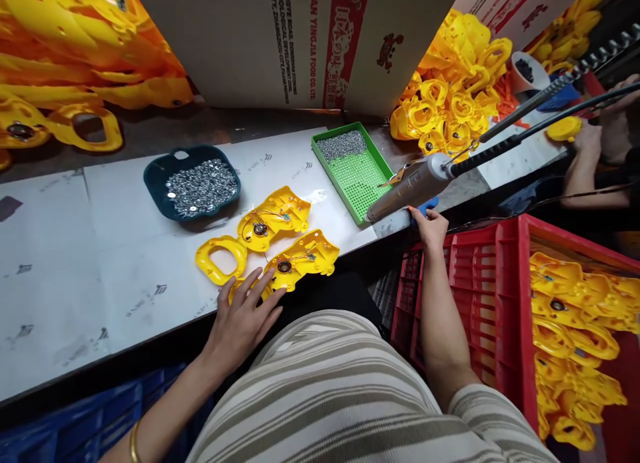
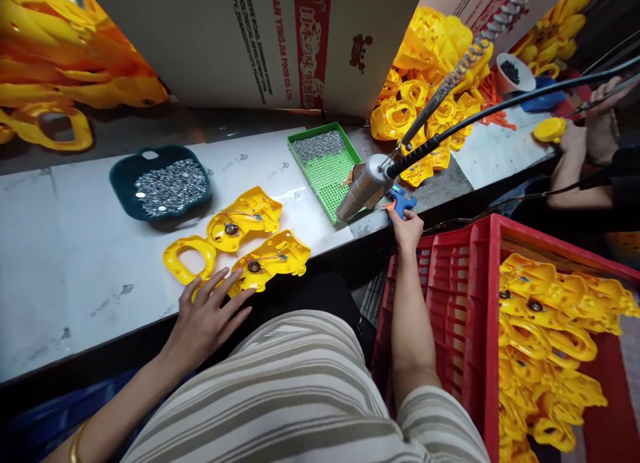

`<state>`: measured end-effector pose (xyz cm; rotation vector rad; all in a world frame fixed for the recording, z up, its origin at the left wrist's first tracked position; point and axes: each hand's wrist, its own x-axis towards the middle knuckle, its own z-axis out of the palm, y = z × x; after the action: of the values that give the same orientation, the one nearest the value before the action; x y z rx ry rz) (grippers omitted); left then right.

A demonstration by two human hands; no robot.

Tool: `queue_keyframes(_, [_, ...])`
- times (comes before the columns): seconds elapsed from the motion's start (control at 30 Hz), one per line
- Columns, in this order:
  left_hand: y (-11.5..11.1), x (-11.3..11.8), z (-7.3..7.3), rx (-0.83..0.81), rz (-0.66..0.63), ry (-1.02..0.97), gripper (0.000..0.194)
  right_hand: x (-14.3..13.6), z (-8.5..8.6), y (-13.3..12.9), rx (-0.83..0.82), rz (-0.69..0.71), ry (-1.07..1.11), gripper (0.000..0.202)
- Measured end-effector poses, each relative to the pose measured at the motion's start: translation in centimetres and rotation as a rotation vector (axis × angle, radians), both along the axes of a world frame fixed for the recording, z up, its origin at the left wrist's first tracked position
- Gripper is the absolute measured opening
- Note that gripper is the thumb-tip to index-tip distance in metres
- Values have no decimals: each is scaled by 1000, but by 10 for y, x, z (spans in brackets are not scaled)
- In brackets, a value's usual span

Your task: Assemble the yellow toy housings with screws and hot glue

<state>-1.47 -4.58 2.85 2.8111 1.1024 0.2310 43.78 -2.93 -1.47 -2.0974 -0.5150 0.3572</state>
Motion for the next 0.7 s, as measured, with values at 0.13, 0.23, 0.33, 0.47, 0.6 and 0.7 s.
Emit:
queue_keyframes(0.13, [11,-10,-6,61,-14,1,26,-16,-1,-17,242,64,201,42])
queue_keyframes(0.23, [13,-15,-5,78,-2,-35,20,-32,7,-44,379,226,367,33])
queue_keyframes(0.33, [10,-12,0,72,13,-110,20,-41,17,-75,403,443,536,29])
queue_keyframes(0.47, [8,18,7,90,143,-204,33,-52,21,-104,129,799,755,33])
queue_keyframes(0.6, [18,64,4,26,216,-178,80,-78,20,-106,-84,952,815,30])
queue_keyframes(0.7, [27,88,-4,-66,222,-164,96,-102,25,-96,-55,940,797,30])
